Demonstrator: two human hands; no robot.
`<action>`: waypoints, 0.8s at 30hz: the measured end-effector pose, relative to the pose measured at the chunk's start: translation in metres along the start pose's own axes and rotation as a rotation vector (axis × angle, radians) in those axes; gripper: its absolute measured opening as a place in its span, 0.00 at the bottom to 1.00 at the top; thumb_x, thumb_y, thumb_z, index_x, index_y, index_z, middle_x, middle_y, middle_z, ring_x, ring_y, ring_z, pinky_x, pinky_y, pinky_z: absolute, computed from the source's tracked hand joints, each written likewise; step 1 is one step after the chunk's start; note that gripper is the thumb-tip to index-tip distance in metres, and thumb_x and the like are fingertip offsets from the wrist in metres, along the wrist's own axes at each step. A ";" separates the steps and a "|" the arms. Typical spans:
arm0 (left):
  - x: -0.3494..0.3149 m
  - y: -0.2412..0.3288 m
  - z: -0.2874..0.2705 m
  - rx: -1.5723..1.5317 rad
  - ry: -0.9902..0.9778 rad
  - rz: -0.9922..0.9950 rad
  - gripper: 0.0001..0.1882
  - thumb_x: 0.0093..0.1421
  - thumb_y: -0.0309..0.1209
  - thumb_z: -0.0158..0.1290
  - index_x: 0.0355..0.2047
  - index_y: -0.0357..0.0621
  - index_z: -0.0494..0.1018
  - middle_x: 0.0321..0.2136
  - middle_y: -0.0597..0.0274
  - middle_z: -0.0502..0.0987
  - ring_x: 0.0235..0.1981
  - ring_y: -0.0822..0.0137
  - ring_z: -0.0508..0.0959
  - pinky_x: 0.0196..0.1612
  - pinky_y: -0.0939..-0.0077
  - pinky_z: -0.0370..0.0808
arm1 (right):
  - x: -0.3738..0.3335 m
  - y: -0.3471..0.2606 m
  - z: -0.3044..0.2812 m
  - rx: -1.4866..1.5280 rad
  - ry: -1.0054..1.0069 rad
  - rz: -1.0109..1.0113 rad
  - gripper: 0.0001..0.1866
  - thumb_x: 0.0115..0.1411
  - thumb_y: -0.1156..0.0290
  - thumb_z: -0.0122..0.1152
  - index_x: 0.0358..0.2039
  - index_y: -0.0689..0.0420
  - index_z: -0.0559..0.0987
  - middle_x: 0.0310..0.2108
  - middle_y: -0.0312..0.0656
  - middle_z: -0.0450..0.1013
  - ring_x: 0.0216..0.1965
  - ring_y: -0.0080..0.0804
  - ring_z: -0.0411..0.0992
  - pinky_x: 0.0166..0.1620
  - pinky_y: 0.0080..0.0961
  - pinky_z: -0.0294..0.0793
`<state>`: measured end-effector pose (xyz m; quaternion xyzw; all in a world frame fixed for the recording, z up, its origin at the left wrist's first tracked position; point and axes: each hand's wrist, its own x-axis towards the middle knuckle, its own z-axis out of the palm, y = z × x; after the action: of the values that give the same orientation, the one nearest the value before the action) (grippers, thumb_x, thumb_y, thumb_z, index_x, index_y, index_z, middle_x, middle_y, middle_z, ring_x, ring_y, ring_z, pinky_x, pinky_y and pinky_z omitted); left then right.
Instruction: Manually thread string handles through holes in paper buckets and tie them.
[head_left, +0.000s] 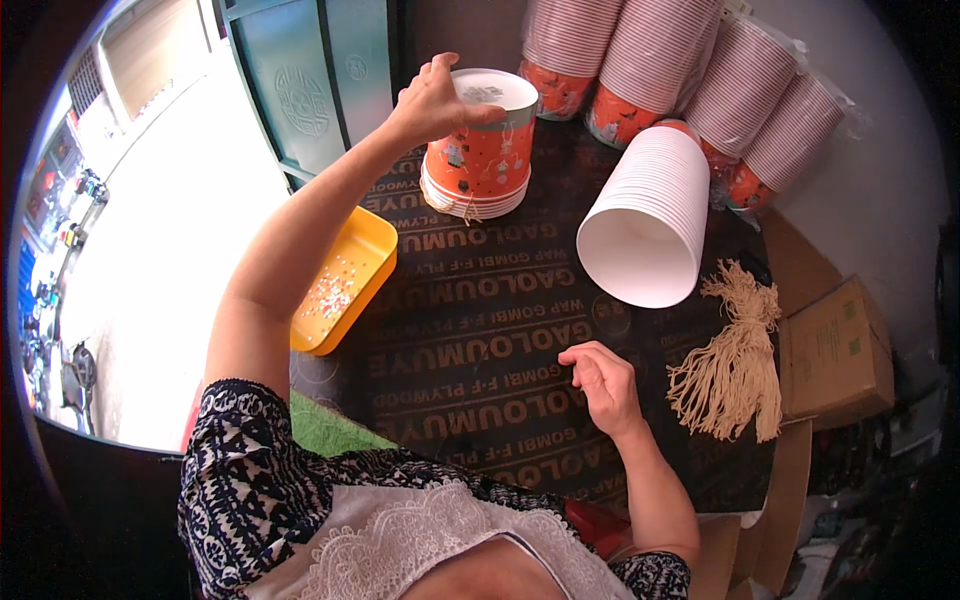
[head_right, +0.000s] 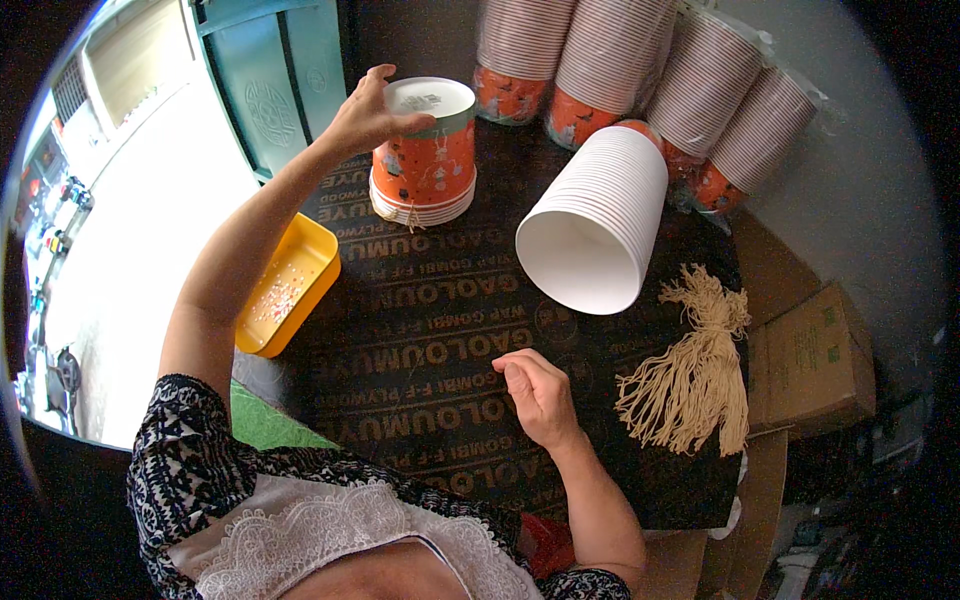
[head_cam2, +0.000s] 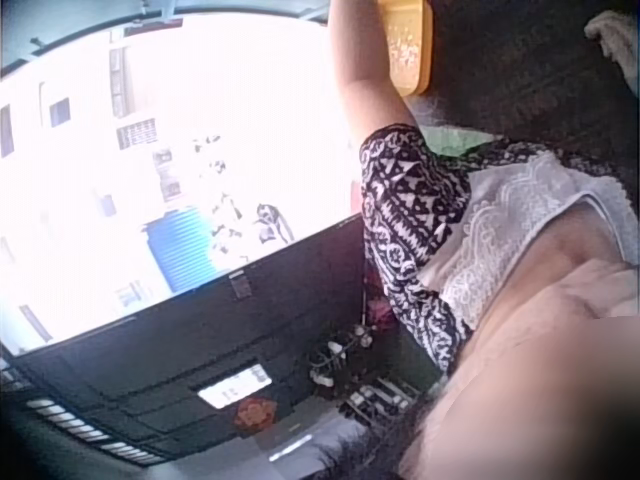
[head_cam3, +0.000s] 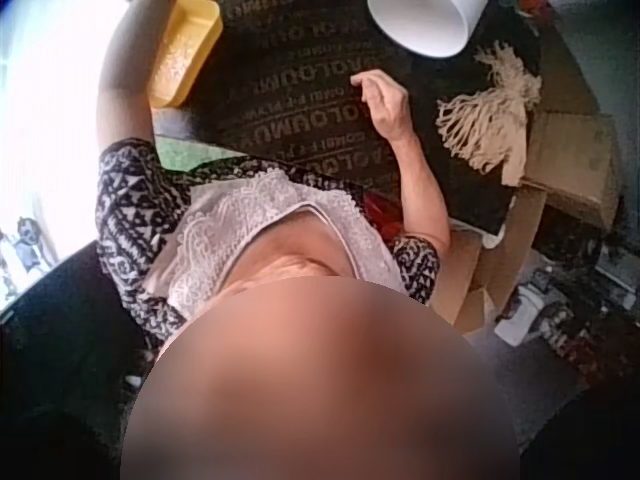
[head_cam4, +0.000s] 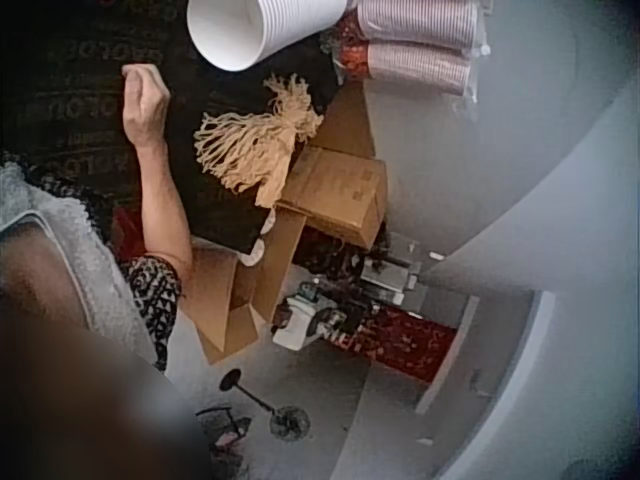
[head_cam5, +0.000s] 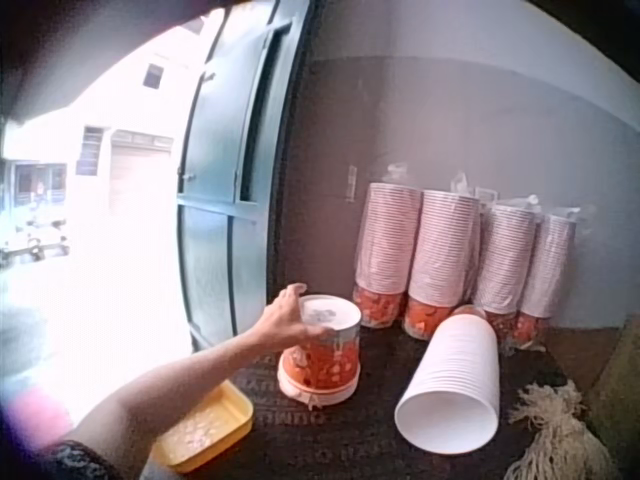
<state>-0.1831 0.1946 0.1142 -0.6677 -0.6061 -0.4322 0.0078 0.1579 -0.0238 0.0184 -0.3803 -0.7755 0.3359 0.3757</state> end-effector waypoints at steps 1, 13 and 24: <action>0.000 0.000 0.000 0.006 -0.001 0.001 0.61 0.33 0.63 0.65 0.59 0.30 0.59 0.53 0.36 0.67 0.54 0.46 0.71 0.56 0.57 0.69 | 0.000 0.000 0.000 0.001 0.001 -0.001 0.17 0.67 0.66 0.45 0.34 0.67 0.78 0.32 0.42 0.74 0.25 0.23 0.68 0.28 0.18 0.68; -0.005 0.000 0.002 0.046 -0.045 -0.009 0.60 0.38 0.66 0.61 0.60 0.32 0.58 0.55 0.38 0.67 0.56 0.47 0.70 0.58 0.44 0.61 | -0.002 -0.002 -0.001 0.009 0.006 0.023 0.16 0.66 0.68 0.45 0.34 0.67 0.78 0.32 0.42 0.74 0.25 0.23 0.68 0.29 0.18 0.68; 0.039 0.052 0.001 0.467 -0.156 0.210 0.48 0.56 0.73 0.30 0.40 0.39 0.79 0.50 0.38 0.70 0.57 0.43 0.65 0.54 0.37 0.55 | -0.002 0.002 0.000 -0.010 0.021 -0.012 0.15 0.66 0.69 0.45 0.34 0.67 0.77 0.31 0.42 0.74 0.24 0.23 0.69 0.29 0.19 0.68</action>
<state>-0.1442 0.2127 0.1637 -0.7383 -0.6155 -0.2247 0.1600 0.1599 -0.0247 0.0157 -0.3809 -0.7757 0.3256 0.3837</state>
